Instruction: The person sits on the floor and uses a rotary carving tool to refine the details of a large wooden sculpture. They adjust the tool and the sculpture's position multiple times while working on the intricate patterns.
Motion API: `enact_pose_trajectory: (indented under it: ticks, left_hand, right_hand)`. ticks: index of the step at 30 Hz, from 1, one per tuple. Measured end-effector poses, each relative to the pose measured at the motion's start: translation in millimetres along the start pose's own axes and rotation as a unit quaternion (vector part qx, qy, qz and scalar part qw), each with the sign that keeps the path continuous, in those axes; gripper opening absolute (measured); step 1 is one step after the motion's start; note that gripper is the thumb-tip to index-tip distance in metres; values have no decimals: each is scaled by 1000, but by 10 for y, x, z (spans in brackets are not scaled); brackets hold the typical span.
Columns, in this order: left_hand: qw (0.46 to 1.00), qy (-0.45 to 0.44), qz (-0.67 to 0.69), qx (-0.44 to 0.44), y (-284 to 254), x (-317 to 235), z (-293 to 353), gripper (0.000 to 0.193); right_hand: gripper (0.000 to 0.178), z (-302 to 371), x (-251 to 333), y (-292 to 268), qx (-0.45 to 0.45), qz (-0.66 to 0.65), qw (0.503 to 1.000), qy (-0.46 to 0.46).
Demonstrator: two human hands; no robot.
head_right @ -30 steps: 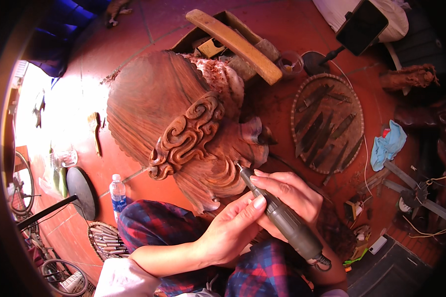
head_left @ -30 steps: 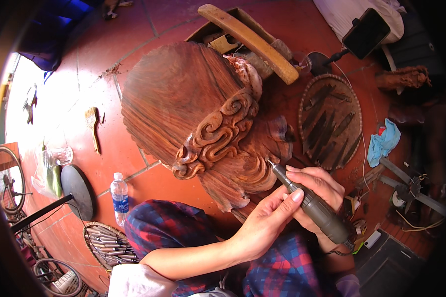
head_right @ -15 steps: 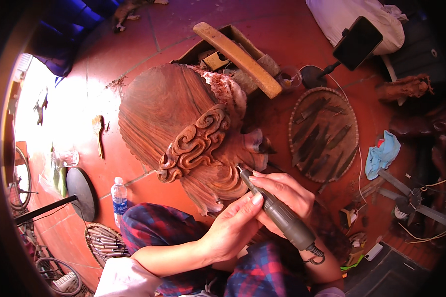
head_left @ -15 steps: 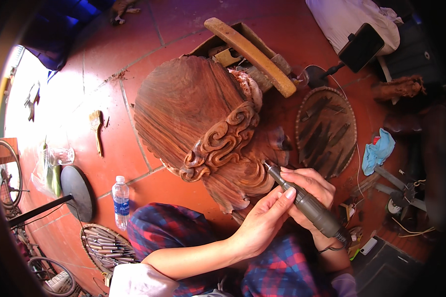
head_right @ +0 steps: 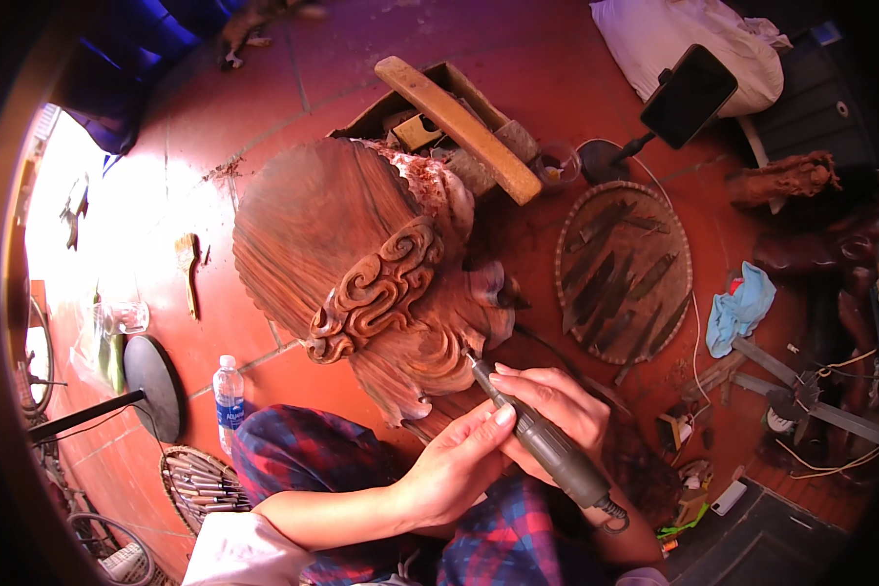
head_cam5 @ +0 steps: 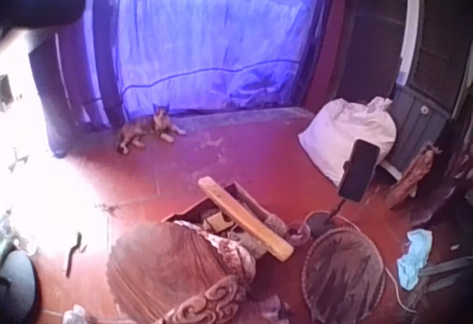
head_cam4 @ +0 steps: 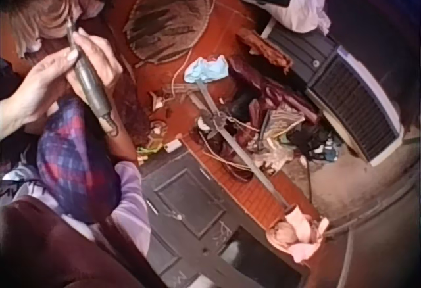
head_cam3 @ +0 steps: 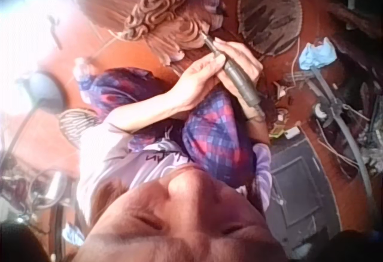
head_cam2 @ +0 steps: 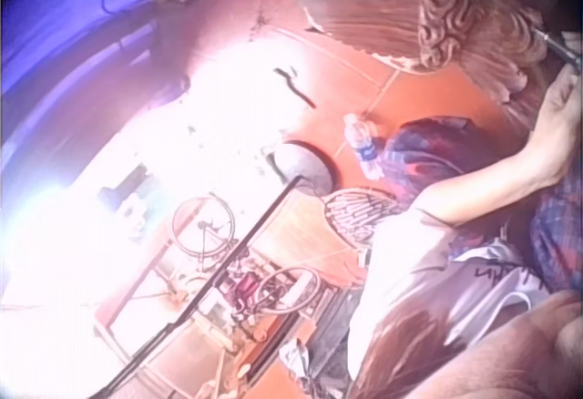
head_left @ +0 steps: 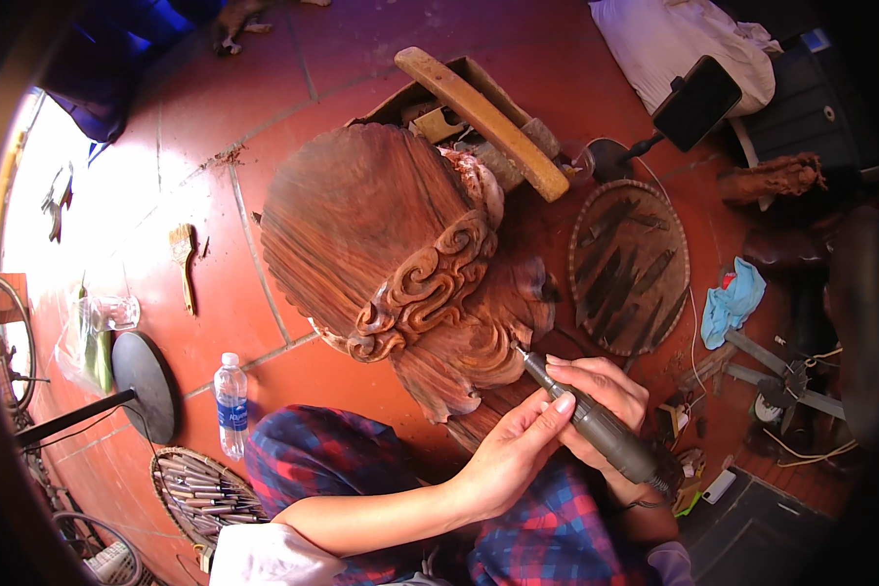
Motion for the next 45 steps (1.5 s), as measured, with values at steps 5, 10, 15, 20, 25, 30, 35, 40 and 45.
enact_pose_trajectory:
  ticks: [5, 10, 15, 20, 25, 30, 35, 40, 45]
  left_hand:
    - [1000, 26, -1, -4, -23, -66, -55, 32]
    - [999, 34, 0, -6, -26, -119, -94, 32]
    - [1000, 26, -4, -12, 1, -97, -30, 31]
    - [1000, 18, 3, -3, -9, -31, 8, 29]
    - [1000, 30, 4, -1, -55, -44, -31, 29]
    - [999, 49, 6, -12, -7, -162, -79, 31]
    - [999, 41, 11, -12, -30, -130, -49, 31]
    - [1000, 28, -2, 12, -52, -45, -6, 36]
    - [1000, 5, 17, 2, -54, 46, 55, 35]
  right_hand:
    - [39, -123, -14, 28, -1, 8, 1000, -27]
    - [39, -163, -39, 44, -6, 20, 999, -31]
    - [40, -106, 18, 57, -18, 19, 999, -30]
    - [39, -26, 44, 34, -13, 16, 1000, -12]
    - [39, -71, 21, 48, -14, 14, 1000, -21]
    - [38, -191, 11, 79, -13, 18, 999, -33]
    - [38, -171, 48, 86, -17, 30, 999, -34]
    - [37, -65, 74, 58, -16, 41, 999, -19]
    - [37, 31, 122, 38, -10, 36, 999, 1]
Point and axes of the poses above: each hand's wrist, its own z-axis away from the middle knuckle, its own y-axis out of the palm, x = y × z, the point moved 2 cm from there along -z, towards the middle knuckle, and after that the axes turned 4 degrees about y, right-handed, at the moved point
